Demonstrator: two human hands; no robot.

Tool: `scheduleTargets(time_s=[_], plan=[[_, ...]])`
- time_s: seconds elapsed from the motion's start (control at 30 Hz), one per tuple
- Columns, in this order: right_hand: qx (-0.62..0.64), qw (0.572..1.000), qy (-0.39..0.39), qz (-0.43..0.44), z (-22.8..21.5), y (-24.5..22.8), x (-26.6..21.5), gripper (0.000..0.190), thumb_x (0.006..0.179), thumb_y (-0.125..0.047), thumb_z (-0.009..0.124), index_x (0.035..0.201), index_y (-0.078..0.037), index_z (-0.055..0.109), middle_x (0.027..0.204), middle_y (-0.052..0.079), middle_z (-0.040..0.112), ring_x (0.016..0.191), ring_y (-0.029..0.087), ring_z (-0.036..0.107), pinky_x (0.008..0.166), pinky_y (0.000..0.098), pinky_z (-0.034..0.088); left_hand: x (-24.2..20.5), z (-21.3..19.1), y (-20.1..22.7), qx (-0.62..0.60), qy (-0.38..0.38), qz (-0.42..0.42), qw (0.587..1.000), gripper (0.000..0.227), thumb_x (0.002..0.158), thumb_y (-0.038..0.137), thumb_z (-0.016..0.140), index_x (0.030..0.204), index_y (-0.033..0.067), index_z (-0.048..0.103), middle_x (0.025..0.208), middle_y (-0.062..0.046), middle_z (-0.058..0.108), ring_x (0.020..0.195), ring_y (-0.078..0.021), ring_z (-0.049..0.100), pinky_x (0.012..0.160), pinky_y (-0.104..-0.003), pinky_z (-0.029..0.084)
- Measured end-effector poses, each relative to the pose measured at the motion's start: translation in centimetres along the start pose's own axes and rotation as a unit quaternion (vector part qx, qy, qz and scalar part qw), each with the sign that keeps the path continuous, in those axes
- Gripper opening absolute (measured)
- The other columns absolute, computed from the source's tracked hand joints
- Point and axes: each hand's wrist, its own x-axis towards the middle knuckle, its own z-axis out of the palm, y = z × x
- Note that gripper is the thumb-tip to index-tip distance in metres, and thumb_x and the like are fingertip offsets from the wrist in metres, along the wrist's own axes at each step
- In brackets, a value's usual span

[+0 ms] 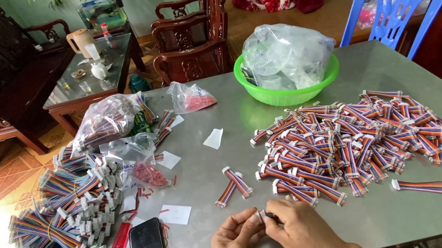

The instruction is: The person picks up multicolored wires and bundles them together, placing the bundles into a plastic bag.

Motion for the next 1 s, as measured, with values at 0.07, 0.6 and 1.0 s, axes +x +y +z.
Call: scheduleTargets(time_s=[0.07,0.6,1.0], plan=[[-0.002,1.0,0.014,-0.005,0.8,0.0,-0.2,0.023,0.093,-0.014,0.059,0.073,-0.011,0.046,0.065,0.008,0.058,0.059,0.028,0.054,0.058,0.046,0.038,-0.5,0.4,0.3,0.016,0.008,-0.002,1.0,0.024,0.084,-0.009,0.075,0.106,-0.0173,0.073,0.092,-0.032,0.078,0.082,-0.0351,0.074,0.08,-0.041,0.062],[-0.015,0.999,-0.031,0.015,-4.1,2.5,2.1,0.004,0.089,-0.014,0.063,0.086,-0.017,0.062,0.077,0.005,0.065,0.068,0.025,0.06,0.065,0.0423,0.042,0.9,2.1,5.0,0.461,-0.064,0.209,0.86,0.02,0.092,0.019,0.066,0.102,0.0172,0.083,0.092,0.007,0.081,0.077,-0.0052,0.063,0.072,-0.023,0.052],[0.043,0.997,-0.063,-0.007,1.8,2.7,3.4,0.01,0.085,-0.018,0.079,0.095,-0.02,0.078,0.089,0.001,0.062,0.075,0.023,0.069,0.069,0.0363,0.05,11.4,-1.5,8.9,0.71,-0.191,0.475,0.484,0.026,0.087,0.007,0.062,0.105,0.0134,0.08,0.113,-0.002,0.078,0.1,-0.0244,0.071,0.085,-0.039,0.056]])
